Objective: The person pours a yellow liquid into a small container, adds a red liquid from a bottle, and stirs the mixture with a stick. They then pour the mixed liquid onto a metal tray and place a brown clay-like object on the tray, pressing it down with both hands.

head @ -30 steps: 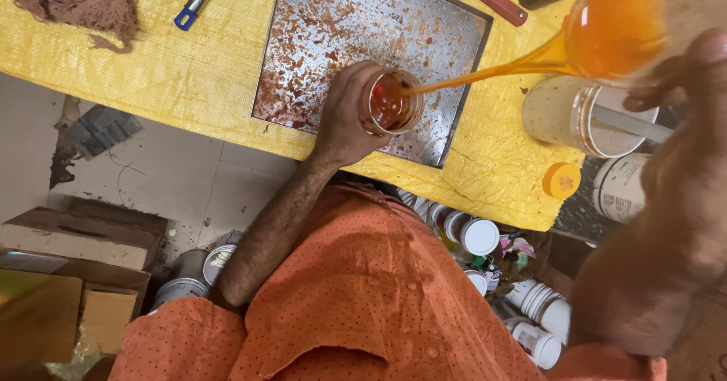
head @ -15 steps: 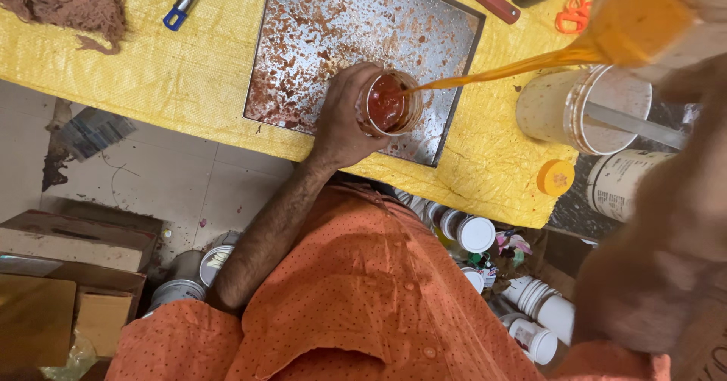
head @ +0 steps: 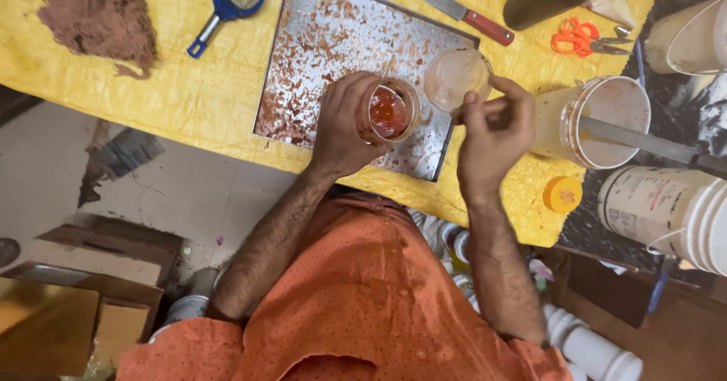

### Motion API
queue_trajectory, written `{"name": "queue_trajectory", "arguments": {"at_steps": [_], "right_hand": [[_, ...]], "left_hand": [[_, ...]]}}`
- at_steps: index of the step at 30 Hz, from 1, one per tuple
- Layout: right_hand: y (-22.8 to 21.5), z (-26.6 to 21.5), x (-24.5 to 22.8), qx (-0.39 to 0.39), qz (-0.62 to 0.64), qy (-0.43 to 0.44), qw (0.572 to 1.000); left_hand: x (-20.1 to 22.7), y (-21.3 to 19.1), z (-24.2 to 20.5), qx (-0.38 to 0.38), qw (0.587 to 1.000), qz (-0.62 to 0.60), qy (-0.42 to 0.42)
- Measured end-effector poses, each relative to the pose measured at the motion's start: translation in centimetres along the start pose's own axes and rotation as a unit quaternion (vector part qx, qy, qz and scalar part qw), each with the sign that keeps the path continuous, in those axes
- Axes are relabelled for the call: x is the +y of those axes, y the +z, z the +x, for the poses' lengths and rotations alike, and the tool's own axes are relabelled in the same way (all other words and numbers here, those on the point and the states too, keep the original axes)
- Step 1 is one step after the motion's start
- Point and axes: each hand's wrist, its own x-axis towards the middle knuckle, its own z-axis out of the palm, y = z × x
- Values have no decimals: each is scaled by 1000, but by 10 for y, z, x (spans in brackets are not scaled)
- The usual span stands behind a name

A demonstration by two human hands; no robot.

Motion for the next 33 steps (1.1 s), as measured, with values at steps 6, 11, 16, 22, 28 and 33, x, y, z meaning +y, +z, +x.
{"name": "queue_trajectory", "arguments": {"at_steps": [6, 11, 16, 22, 28, 33], "right_hand": [[1, -17, 56, -55, 146, 295, 943], [10, -34, 70, -98, 167, 326, 925], [12, -30, 69, -103, 175, 336, 920], [14, -29, 80, -103, 184, 350, 913], [12, -31, 97, -89, 199, 356, 909], [10, -30, 107, -103, 201, 365, 903]], "left_hand": [[15, -15, 27, -15, 986, 146, 76], [23, -33, 42, -77, 962, 247, 93], [30, -39, 49, -115, 939, 308, 101], [31, -40, 50, -131, 925, 344, 98], [28, -39, 51, -130, 916, 367, 98], [27, -37, 50, -143, 899, 405, 88]]}}
